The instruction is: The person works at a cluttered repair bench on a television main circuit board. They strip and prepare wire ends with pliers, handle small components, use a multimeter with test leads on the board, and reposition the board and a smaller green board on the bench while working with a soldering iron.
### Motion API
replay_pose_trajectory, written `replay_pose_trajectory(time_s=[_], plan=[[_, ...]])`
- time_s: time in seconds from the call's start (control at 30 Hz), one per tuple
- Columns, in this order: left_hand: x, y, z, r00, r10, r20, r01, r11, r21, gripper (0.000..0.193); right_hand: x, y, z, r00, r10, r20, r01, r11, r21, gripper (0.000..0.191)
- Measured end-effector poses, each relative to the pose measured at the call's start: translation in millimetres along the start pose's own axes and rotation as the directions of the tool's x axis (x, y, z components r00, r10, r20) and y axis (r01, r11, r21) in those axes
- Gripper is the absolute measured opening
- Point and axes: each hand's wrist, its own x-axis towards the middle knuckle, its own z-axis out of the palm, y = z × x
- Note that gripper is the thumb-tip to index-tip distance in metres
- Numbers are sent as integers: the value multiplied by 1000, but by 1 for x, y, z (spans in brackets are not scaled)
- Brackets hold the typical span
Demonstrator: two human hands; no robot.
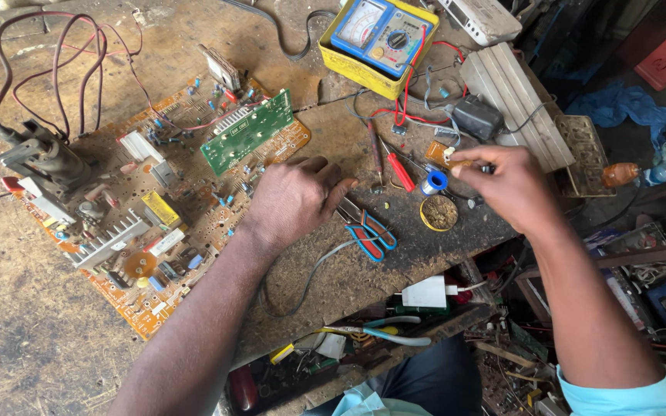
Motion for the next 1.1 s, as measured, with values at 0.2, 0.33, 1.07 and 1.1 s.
replay_pose_trajectory(time_s=[0.2,0.33,1.07,1.1], plan=[[-2,-1,1,1000,14,-17,-14,1000,-5,26,-1,4,11,927,-374,-39,340,878,-336,30],[-4,-4,2,999,35,-32,-35,999,-7,24,1,4,13,928,-370,-30,335,870,-362,31],[-2,-2,2,1000,4,1,-4,1000,-8,23,7,15,-17,976,12,219,-205,399,893,13],[-2,-2,1,1000,5,8,-5,1000,-5,23,8,13,-13,986,-2,164,-137,541,830,15]])
